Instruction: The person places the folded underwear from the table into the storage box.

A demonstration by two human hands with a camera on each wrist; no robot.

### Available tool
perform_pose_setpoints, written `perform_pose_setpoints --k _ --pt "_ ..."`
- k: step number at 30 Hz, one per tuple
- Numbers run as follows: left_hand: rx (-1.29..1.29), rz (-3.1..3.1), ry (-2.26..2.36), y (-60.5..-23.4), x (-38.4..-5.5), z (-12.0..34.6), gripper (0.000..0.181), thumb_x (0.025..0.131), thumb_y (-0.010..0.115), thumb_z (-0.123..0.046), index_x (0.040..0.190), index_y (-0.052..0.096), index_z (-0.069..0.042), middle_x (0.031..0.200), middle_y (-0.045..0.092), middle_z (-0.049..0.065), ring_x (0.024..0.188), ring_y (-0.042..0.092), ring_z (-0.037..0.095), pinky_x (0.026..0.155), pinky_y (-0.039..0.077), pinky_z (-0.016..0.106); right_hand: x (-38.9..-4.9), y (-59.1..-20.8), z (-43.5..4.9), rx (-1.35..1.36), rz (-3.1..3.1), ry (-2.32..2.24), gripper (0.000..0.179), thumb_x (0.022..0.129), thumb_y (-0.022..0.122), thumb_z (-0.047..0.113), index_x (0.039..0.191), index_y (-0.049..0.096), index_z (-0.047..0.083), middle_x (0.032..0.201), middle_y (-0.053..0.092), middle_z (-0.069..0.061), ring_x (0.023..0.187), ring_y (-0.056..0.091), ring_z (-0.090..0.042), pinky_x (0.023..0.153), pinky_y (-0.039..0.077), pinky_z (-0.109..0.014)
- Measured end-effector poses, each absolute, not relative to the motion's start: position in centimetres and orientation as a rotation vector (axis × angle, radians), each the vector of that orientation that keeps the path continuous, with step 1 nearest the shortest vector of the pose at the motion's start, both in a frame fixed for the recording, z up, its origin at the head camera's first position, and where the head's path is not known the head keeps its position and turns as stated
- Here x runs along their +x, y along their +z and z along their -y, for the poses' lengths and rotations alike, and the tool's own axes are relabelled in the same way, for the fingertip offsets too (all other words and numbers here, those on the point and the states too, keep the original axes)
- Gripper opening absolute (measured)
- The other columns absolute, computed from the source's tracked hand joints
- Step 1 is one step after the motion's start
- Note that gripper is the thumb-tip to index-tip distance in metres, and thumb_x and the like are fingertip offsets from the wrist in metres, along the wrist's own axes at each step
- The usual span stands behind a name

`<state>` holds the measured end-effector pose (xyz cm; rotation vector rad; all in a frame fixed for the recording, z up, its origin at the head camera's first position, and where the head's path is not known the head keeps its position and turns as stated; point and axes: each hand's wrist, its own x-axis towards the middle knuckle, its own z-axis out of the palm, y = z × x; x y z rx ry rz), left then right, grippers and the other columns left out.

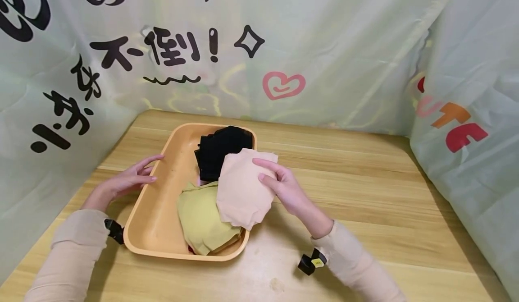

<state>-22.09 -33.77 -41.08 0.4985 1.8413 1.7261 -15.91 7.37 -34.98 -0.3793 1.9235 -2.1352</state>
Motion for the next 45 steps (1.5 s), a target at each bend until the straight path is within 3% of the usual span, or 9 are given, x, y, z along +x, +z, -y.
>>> perform_pose_setpoints --k 6,12,15,19,24,30,39,45 --pt "0.514 -1.824 1.728 -41.1 -22.1 33.8 0.056 0.093 0.045 -0.001 0.137 0.028 -0.03 0.118 0.054 -0.007 0.099 0.058 0.014 0.079 0.05 0.032 -15.9 -35.2 -6.4 -0.445 -1.939 -2.089 0.039 0.091 0.047 0.001 0.13 0.044 -0.005 0.112 0.057 -0.01 0.08 0.059 -0.005 0.065 0.05 -0.021" --pt "0.521 -1.805 1.736 -41.2 -22.1 33.8 0.055 0.093 0.045 -0.001 0.137 0.029 -0.031 0.118 0.054 -0.007 0.099 0.058 0.014 0.079 0.05 0.032 -15.9 -35.6 -5.7 -0.503 -1.903 -2.064 0.038 0.093 0.044 0.0 0.13 0.043 -0.006 0.093 0.059 0.002 0.071 0.059 -0.004 0.059 0.049 -0.02" --pt "0.526 -1.807 1.736 -41.2 -22.1 33.8 0.055 0.093 0.045 -0.001 0.137 0.029 -0.031 0.118 0.054 -0.007 0.099 0.058 0.014 0.079 0.05 0.032 -15.9 -35.8 -5.4 -0.542 -1.898 -2.056 0.038 0.093 0.043 -0.001 0.13 0.043 -0.007 0.107 0.059 -0.008 0.073 0.058 -0.004 0.06 0.049 -0.019" --pt "0.513 -1.83 1.726 -41.4 -22.2 33.9 0.056 0.093 0.045 -0.002 0.138 0.027 -0.029 0.118 0.054 -0.008 0.099 0.059 0.014 0.08 0.05 0.032 -15.9 -36.0 -4.8 -0.593 -1.89 -2.041 0.038 0.093 0.044 -0.001 0.13 0.043 -0.008 0.127 0.048 -0.02 0.08 0.059 -0.003 0.065 0.05 -0.02" --pt "0.51 -1.824 1.731 -41.5 -22.2 34.0 0.056 0.093 0.045 -0.002 0.138 0.027 -0.029 0.118 0.053 -0.009 0.099 0.059 0.014 0.079 0.05 0.033 -15.7 -36.5 -4.1 -0.643 -1.894 -2.001 0.038 0.092 0.044 0.001 0.129 0.043 -0.009 0.132 0.045 -0.02 0.093 0.054 -0.001 0.073 0.048 -0.018" --pt "0.512 -1.819 1.735 -41.2 -22.1 33.8 0.055 0.093 0.045 -0.002 0.136 0.029 -0.031 0.117 0.054 -0.008 0.1 0.058 0.014 0.079 0.051 0.033 -15.8 -37.1 -3.4 -0.624 -1.871 -1.934 0.038 0.093 0.042 0.002 0.13 0.044 -0.007 0.138 0.039 -0.018 0.093 0.053 -0.002 0.075 0.047 -0.019" --pt "0.493 -1.81 1.736 -41.2 -22.0 33.7 0.055 0.093 0.046 -0.002 0.136 0.029 -0.031 0.117 0.053 -0.009 0.1 0.058 0.014 0.079 0.05 0.033 -16.1 -37.8 -2.5 -0.637 -1.892 -1.784 0.048 0.086 0.057 0.001 0.132 0.044 0.0 0.116 0.054 -0.017 0.083 0.058 -0.008 0.072 0.051 -0.025" --pt "0.487 -1.82 1.731 -41.2 -22.2 33.7 0.055 0.093 0.046 -0.002 0.136 0.029 -0.032 0.117 0.053 -0.01 0.099 0.059 0.015 0.079 0.051 0.034 -16.2 -37.6 -2.2 -0.809 -2.136 -1.593 0.05 0.083 0.062 0.003 0.131 0.046 0.003 0.132 0.045 -0.012 0.12 0.038 -0.016 0.102 0.029 -0.03"
